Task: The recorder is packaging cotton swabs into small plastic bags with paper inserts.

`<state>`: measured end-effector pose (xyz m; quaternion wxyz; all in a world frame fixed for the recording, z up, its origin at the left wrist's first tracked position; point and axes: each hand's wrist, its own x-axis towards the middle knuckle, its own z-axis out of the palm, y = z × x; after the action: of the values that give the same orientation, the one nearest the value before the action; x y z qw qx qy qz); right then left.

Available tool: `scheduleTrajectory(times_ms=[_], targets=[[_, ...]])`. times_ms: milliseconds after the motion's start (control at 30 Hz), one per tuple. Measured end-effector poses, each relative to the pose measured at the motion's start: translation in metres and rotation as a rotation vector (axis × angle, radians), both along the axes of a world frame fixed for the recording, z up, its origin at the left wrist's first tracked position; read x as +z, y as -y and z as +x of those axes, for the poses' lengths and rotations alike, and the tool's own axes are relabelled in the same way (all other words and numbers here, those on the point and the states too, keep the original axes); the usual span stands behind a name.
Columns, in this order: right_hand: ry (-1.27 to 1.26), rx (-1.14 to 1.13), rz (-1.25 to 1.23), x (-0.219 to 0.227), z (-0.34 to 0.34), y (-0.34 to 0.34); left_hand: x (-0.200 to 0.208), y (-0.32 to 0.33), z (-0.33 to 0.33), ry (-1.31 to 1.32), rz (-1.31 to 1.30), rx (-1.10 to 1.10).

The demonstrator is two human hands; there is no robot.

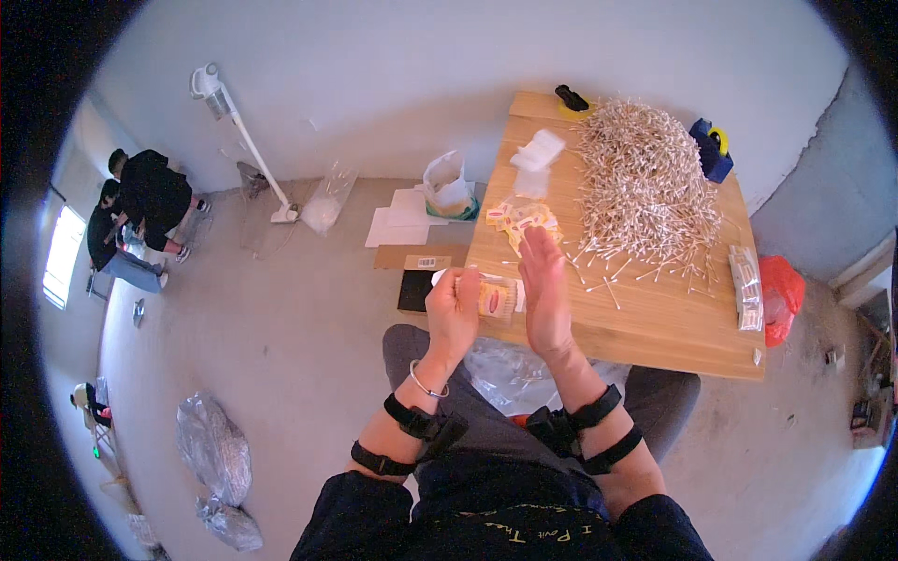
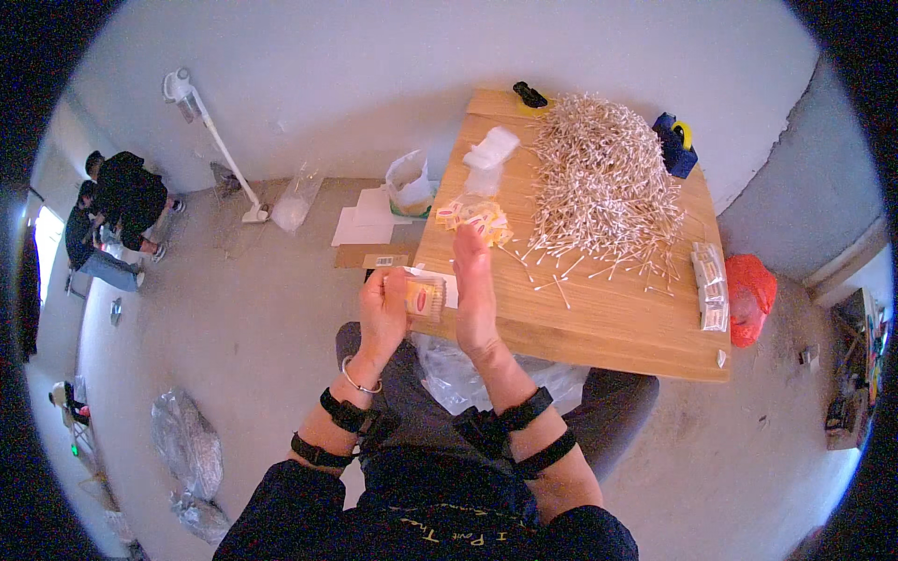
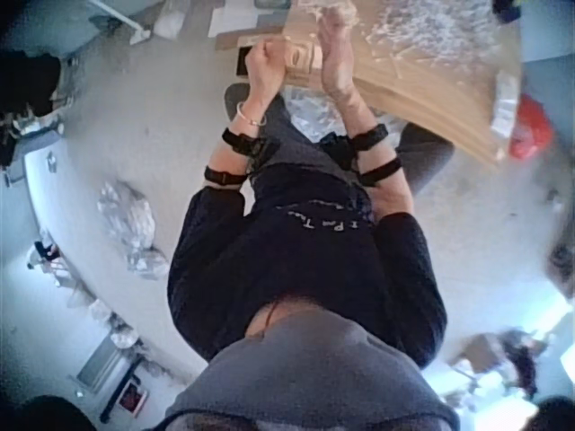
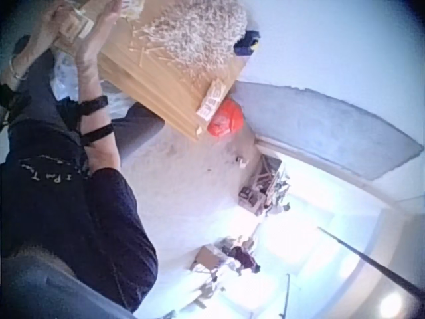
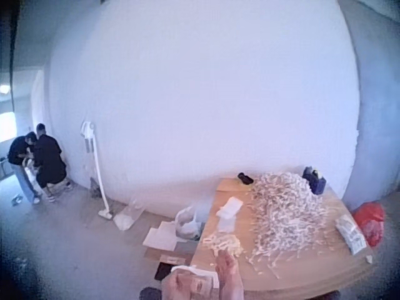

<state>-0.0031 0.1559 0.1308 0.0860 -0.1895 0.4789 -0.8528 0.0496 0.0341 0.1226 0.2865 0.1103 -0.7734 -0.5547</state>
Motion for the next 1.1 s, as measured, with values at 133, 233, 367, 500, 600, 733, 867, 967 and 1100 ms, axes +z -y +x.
scheduleTrajectory(times_ms=[133,233,367,500,600,733,867,967,1100], targets=[[0.181,0.059,0.054,-0.001,0.002,-0.008,0.004,-0.017,0.008,0.005,0.008,-0.023],[0.104,0.111,0.125,0.011,0.011,-0.007,0.006,-0.025,0.014,0.093,0.129,-0.054],[-0.042,0.101,0.199,0.016,0.013,-0.007,0.011,-0.027,0.014,0.072,0.107,-0.073],[0.076,-0.081,0.321,0.024,0.022,-0.002,0.02,-0.033,0.018,0.026,-0.018,-0.013],[0.048,-0.331,0.515,0.016,0.026,-0.007,0.021,-0.041,0.013,-0.166,0.007,0.075],[-0.091,-0.493,0.647,0.027,0.035,-0.007,0.024,-0.044,0.016,-0.149,0.089,0.025],[-0.218,-0.428,0.718,0.025,0.031,-0.018,0.029,-0.045,0.016,-0.014,0.337,-0.097],[-0.302,-0.394,0.701,0.025,0.029,-0.021,0.028,-0.044,0.014,0.028,0.474,-0.134],[-0.488,-0.447,0.681,0.03,0.024,-0.022,0.033,-0.045,0.015,-0.003,0.576,-0.166]])
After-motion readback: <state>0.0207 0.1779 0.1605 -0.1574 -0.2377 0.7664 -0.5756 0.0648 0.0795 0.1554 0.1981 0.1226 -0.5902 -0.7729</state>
